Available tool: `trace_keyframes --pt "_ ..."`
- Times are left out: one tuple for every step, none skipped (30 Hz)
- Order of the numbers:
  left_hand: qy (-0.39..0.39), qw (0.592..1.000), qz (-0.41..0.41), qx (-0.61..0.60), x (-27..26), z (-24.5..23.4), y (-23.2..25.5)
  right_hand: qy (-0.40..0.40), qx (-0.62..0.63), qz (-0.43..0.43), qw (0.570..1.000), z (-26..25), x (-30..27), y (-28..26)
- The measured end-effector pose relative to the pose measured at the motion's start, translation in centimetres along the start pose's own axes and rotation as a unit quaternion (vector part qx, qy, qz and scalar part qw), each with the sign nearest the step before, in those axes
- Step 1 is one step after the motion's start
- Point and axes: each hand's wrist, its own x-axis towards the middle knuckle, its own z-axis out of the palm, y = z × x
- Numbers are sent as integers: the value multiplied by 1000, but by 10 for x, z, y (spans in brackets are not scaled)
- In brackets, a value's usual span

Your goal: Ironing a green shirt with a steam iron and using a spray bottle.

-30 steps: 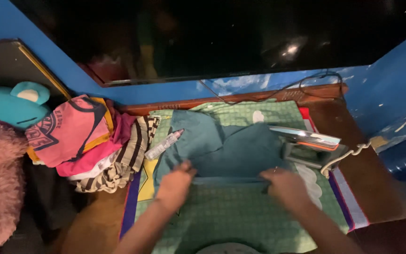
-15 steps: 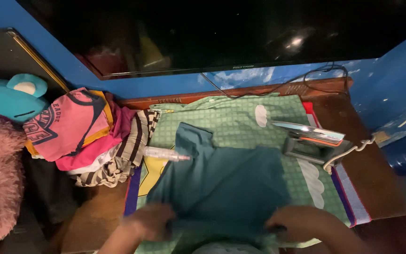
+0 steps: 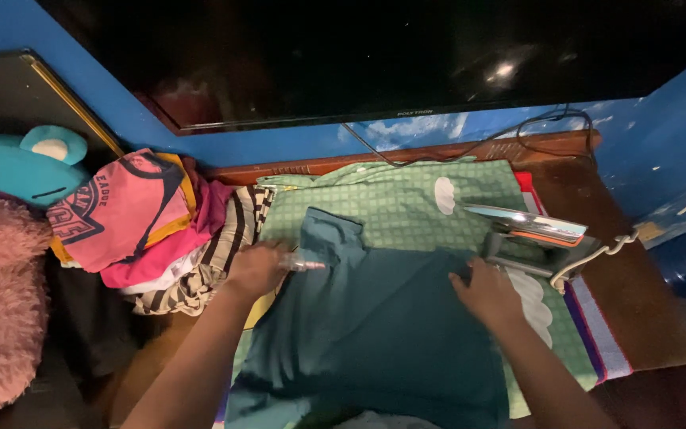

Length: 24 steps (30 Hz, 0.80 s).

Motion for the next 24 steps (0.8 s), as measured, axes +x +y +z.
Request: trace_keyframes --pt "-3 1000 14 13 3 -2 -1 9 -23 14 1000 -7 -4 -10" --pt "-4 1000 16 13 2 -11 2 9 -22 16 1000 -8 -6 -12" --pt "-73 996 -48 10 2 -20 5 -9 -44 44 998 -9 -8 -15" --pt "-141 984 -111 8 1 -28 7 -27 -65 71 995 -10 -10 -17" --pt "-142 984 -109 8 6 -19 1 -26 -65 73 995 -11 -12 -19" --pt "-113 983 -140 25 10 -10 -5 -22 -68 84 994 -12 -14 -21" --pt "-84 981 -171 43 14 -1 -12 -17 -71 94 993 -13 -16 -24" --pt "-83 981 -169 42 16 -12 -8 -16 -71 96 993 -12 -15 -22" --pt "-24 986 -156 45 18 -23 -4 -13 -66 108 992 -12 -13 -21" --pt "33 988 -143 49 18 -33 0 -12 -61 120 991 -10 -13 -20" --pt "32 988 -142 48 24 -26 2 -13 -61 120 991 -9 -15 -18" --pt "2 982 -186 32 30 -20 4 -4 -62 117 991 -7 -15 -18" --pt "-28 973 -229 16 36 -14 5 4 -62 113 992 -5 -15 -18" --pt "-28 973 -229 16 43 8 5 4 -62 114 992 -1 -12 -15" --pt "39 980 -190 45 51 31 6 17 -44 111 993 3 -10 -12" --pt "106 980 -150 74 60 54 9 31 -26 110 993 6 -8 -8" --pt "106 981 -148 73 65 49 23 31 -27 112 993 8 -2 -6" --pt "82 979 -184 -15 69 45 37 38 16 129 991 12 2 -3" --pt "57 969 -219 -103 72 40 52 44 59 145 987 15 6 -1" --pt "57 969 -217 -103 79 46 50 44 60 146 987 27 14 6" --pt "45 942 -264 -200 86 51 49 71 101 145 982 38 22 14" --pt "33 904 -308 -295 95 57 48 98 142 143 975 49 31 22" --pt "33 904 -306 -296 100 56 47 99 141 144 974 54 38 32" --pt "2 893 -304 -331 103 55 45 116 156 120 974 60 44 42"
